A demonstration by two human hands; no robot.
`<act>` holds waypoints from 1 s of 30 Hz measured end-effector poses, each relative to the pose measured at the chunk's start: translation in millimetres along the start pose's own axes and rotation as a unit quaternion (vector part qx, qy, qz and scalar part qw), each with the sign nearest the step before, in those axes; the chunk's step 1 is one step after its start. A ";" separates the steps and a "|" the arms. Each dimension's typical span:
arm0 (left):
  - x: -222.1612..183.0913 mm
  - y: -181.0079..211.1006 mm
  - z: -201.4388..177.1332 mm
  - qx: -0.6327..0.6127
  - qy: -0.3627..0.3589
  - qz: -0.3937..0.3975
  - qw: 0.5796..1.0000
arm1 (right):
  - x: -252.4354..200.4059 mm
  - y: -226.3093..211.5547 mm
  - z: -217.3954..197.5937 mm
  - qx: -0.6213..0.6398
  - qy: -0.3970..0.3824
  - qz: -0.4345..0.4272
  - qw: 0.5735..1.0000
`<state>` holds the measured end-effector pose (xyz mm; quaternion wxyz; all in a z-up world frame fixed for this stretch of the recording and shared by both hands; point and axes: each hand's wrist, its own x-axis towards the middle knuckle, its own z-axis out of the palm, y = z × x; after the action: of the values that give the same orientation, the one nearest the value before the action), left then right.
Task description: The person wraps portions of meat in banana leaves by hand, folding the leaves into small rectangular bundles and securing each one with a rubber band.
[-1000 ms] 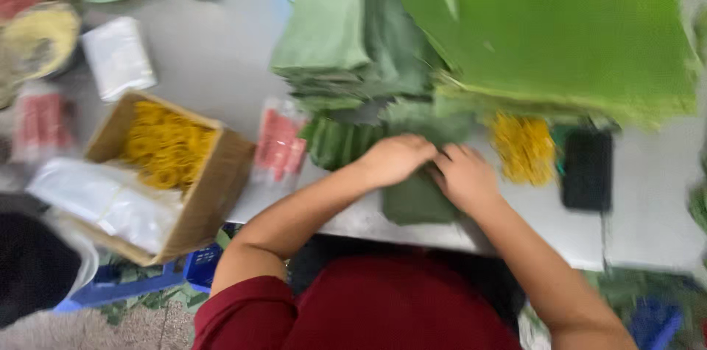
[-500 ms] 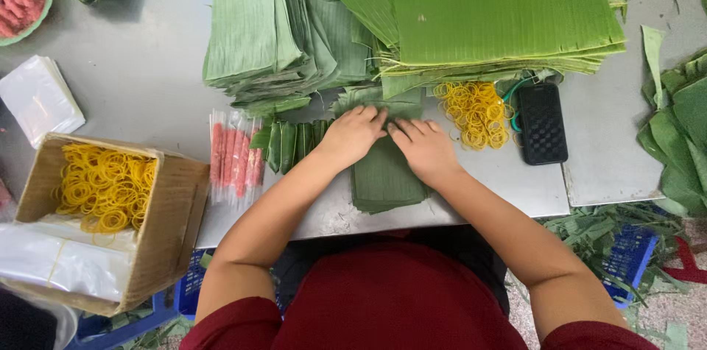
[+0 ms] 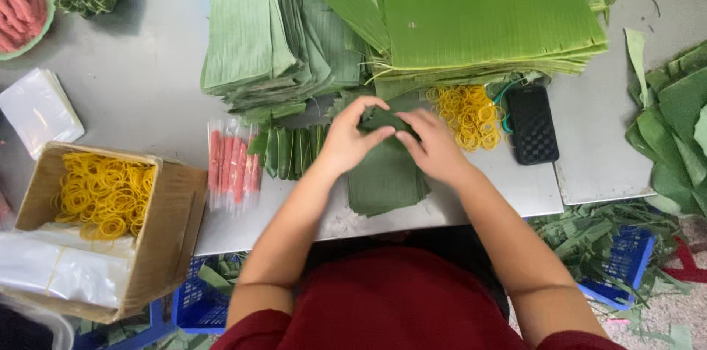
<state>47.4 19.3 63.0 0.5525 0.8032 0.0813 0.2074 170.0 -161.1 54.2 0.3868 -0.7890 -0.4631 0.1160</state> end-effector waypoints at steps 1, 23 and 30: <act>-3.3 3.6 2.3 -0.109 -0.017 -0.029 0.994 | -6.8 -7.3 -4.6 0.070 -0.007 0.052 0.996; -55.3 33.5 17.6 -0.248 -0.065 -0.105 0.961 | -32.0 -88.6 -52.4 -0.149 -0.069 -0.183 0.969; -52.8 46.7 -5.0 -0.234 -0.194 0.008 0.953 | -48.4 -59.9 -55.2 0.197 -0.039 -0.014 0.980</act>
<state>-6.9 -13.0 94.7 0.7281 0.6771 -0.0847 0.0650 135.1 -212.3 125.8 0.5179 -0.6856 -0.4569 0.2300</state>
